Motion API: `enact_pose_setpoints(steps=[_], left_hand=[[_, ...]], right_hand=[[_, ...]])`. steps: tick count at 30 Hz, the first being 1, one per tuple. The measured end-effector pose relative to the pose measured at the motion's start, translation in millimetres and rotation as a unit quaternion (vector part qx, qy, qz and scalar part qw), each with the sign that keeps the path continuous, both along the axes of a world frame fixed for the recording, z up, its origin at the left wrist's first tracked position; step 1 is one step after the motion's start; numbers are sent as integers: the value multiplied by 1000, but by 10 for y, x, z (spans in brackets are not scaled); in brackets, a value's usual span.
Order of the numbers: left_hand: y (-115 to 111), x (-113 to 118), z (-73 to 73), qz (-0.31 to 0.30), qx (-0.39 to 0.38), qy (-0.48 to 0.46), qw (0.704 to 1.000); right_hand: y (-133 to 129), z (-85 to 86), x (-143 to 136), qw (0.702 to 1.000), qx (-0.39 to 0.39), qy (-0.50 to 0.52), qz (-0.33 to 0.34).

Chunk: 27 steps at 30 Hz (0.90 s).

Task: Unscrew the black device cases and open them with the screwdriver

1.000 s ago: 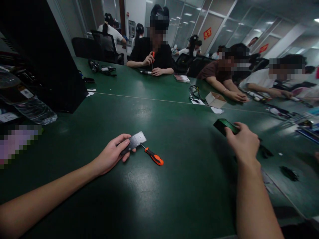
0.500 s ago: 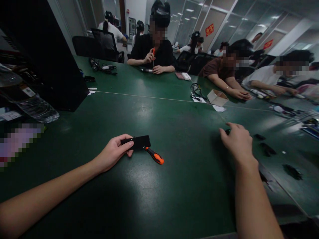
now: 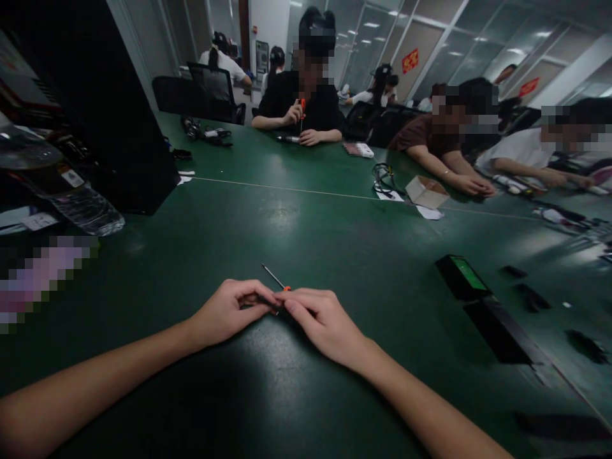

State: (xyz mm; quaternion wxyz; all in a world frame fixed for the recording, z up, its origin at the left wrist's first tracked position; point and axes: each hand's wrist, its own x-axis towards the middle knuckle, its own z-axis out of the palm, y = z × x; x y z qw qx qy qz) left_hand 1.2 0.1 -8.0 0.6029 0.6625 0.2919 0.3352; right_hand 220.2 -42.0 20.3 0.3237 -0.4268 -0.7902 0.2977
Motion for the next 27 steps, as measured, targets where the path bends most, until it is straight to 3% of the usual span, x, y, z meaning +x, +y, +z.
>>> enact_pose_setpoints(steps=[8,12,14,16,17,19,22,24,25,27], left_hand=[[23,-19,25,9,68,-16,998],[24,-9,45,35,20,-7,999],[33,-4,46,52,-9,3,999],[48,-1,44,58,-11,13,998],[55,-1,43,56,-4,21,998],[65,0,46,49,19,40,998],[66,-4,61,41,47,65,996],[63,-6,71,37,51,71,996],[63,-7,73,36,50,72,996],[64,-9,70,36,52,74,995]], right_hand=[[4,-40,33,998,51,-28,26],[42,41,163,996,63,-54,25],[114,119,380,992,82,-94,-24],[214,200,735,972,129,-139,-135],[261,236,957,952,151,-166,-210],[316,289,1455,881,147,-242,-379],[268,297,2166,729,50,-345,-589],[188,263,2505,661,-16,-374,-650],[151,242,2619,641,-29,-379,-667],[104,210,2739,633,-35,-382,-673]])
